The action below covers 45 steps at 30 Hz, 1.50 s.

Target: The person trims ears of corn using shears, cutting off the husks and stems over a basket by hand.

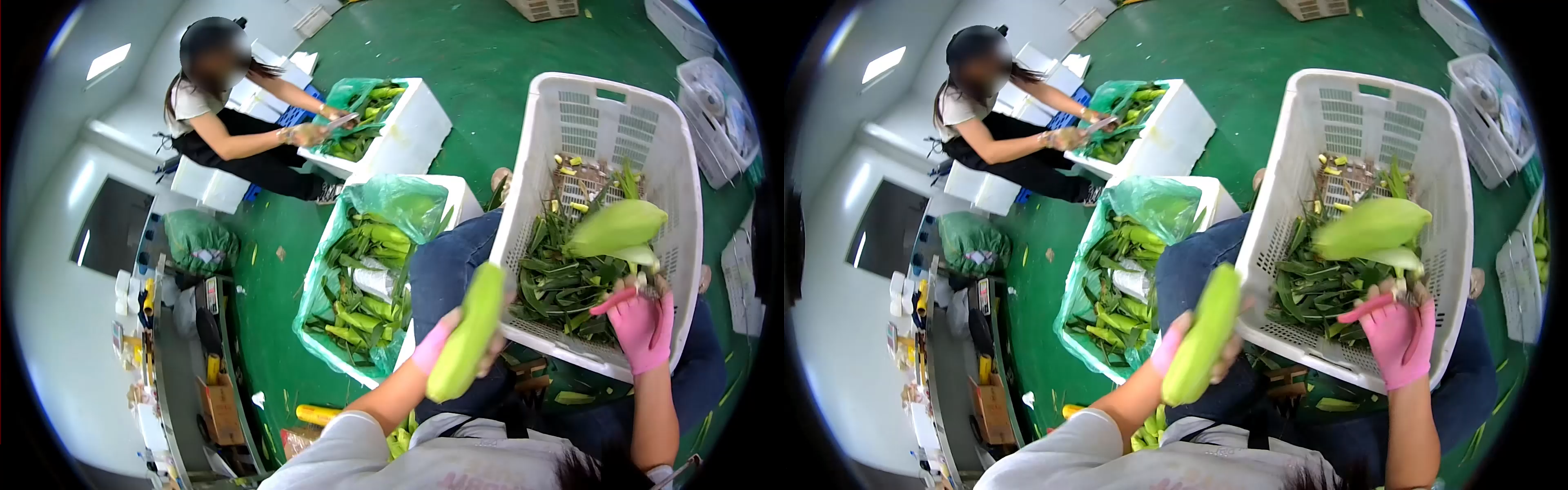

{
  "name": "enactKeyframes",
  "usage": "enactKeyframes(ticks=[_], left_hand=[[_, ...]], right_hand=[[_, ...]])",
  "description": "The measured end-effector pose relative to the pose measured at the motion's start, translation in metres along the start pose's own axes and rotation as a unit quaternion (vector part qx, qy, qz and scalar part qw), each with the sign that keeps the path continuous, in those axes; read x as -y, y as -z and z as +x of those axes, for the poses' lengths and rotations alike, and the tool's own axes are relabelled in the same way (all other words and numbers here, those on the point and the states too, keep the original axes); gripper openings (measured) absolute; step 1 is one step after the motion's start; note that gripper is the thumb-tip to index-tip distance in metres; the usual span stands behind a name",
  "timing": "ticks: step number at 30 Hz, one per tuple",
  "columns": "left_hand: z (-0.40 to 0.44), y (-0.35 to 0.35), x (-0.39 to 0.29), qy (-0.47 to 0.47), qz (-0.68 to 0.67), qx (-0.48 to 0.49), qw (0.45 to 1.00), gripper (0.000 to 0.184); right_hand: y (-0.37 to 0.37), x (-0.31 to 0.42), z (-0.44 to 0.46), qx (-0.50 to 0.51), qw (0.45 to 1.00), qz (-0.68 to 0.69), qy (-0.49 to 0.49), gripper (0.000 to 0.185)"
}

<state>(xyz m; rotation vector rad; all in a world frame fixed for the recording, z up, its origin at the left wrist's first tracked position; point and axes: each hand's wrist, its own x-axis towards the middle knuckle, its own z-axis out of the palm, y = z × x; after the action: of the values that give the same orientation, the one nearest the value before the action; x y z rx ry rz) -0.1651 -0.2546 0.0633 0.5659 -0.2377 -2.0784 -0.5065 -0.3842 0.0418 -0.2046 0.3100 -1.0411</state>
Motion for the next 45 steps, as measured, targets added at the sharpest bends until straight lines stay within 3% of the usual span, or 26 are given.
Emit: enactKeyframes(ticks=[1,3,5,6,7,9,13,15,16,17,18,21,22,25,27,28,29,30,31,33,35,37,41,42,43,45], left_hand=[[-0.032,0.003,0.001,-0.005,-0.021,-0.059,0.998,0.098],[-0.105,0.025,-0.001,-0.056,0.148,-0.147,0.976,0.097],[-0.186,0.056,0.031,-0.117,0.173,-0.342,0.916,0.088],[-0.229,0.077,0.059,-0.14,0.157,-0.44,0.873,0.079],[-0.27,0.097,0.093,-0.159,0.14,-0.531,0.82,0.071],[-0.34,0.126,0.166,-0.069,0.185,-0.693,0.694,0.073],[-0.439,0.181,0.286,0.265,0.402,-0.746,0.46,0.075],[-0.439,0.213,0.277,0.151,0.357,-0.855,0.344,0.063],[-0.416,0.203,0.23,0.009,0.385,-0.854,0.349,0.049],[-0.394,0.207,0.189,-0.099,0.499,-0.814,0.279,0.041],[-0.362,0.203,0.129,-0.229,0.523,-0.765,0.298,0.038],[-0.252,0.166,-0.038,-0.299,0.669,-0.607,0.307,0.04],[-0.218,0.183,-0.078,-0.326,0.72,-0.55,0.272,0.04],[-0.117,0.234,-0.185,-0.238,0.818,-0.455,0.259,0.04],[-0.059,0.267,-0.224,-0.091,0.876,-0.455,0.133,0.044],[-0.037,0.29,-0.24,0.01,0.883,-0.454,0.119,0.049],[-0.021,0.308,-0.246,0.039,0.888,-0.451,0.081,0.049],[-0.01,0.327,-0.249,0.025,0.888,-0.453,0.074,0.052],[-0.005,0.337,-0.252,0.012,0.887,-0.458,0.063,0.056],[-0.006,0.309,-0.258,0.037,0.872,-0.47,0.132,0.065],[-0.023,0.293,-0.269,0.082,0.898,-0.403,0.155,0.076],[-0.044,0.298,-0.268,0.087,0.888,-0.35,0.287,0.072],[-0.1,0.254,-0.227,-0.07,0.838,-0.45,0.301,0.066],[-0.113,0.236,-0.216,-0.138,0.804,-0.494,0.3,0.066],[-0.12,0.212,-0.206,-0.156,0.739,-0.558,0.344,0.061],[-0.133,0.187,-0.186,-0.253,0.588,-0.595,0.486,0.057]], right_hand=[[0.022,-0.002,-0.005,-0.056,0.998,0.02,-0.021,0.044],[0.017,-0.009,-0.013,-0.077,0.993,-0.016,-0.087,0.042],[0.0,-0.024,-0.018,-0.137,0.982,-0.024,-0.128,0.043],[0.01,-0.03,-0.018,-0.087,0.984,-0.04,-0.153,0.05],[0.022,-0.035,-0.016,-0.034,0.983,-0.052,-0.175,0.056],[0.026,-0.042,-0.012,-0.026,0.974,-0.091,-0.205,0.059],[0.025,-0.05,-0.016,-0.053,0.96,-0.157,-0.227,0.058],[0.021,-0.049,-0.013,-0.088,0.957,-0.164,-0.22,0.057],[0.012,-0.052,-0.016,-0.119,0.957,-0.159,-0.212,0.055],[0.006,-0.055,-0.019,-0.151,0.955,-0.153,-0.203,0.053],[0.005,-0.057,-0.021,-0.139,0.958,-0.161,-0.193,0.055],[-0.002,-0.064,-0.023,-0.129,0.962,-0.167,-0.175,0.058],[-0.005,-0.066,-0.022,-0.144,0.962,-0.151,-0.175,0.053],[0.008,-0.063,-0.027,-0.133,0.963,-0.156,-0.175,0.055],[0.003,-0.066,-0.034,-0.176,0.96,-0.156,-0.152,0.057],[0.004,-0.066,-0.039,-0.194,0.958,-0.157,-0.143,0.057],[0.006,-0.066,-0.043,-0.208,0.956,-0.156,-0.134,0.057],[0.003,-0.065,-0.043,-0.242,0.956,-0.106,-0.129,0.055],[0.002,-0.061,-0.042,-0.208,0.962,-0.108,-0.139,0.055],[-0.002,-0.053,-0.044,-0.14,0.97,-0.111,-0.165,0.055],[-0.006,-0.054,-0.039,-0.13,0.971,-0.101,-0.175,0.048],[-0.014,-0.053,-0.035,-0.158,0.965,-0.097,-0.186,0.048],[-0.007,-0.055,-0.023,-0.131,0.956,-0.203,-0.169,0.05],[-0.003,-0.055,-0.023,-0.166,0.947,-0.23,-0.15,0.044],[-0.008,-0.058,-0.023,-0.134,0.956,-0.235,-0.117,0.045],[-0.015,-0.053,-0.023,-0.095,0.936,-0.314,-0.127,0.054]])
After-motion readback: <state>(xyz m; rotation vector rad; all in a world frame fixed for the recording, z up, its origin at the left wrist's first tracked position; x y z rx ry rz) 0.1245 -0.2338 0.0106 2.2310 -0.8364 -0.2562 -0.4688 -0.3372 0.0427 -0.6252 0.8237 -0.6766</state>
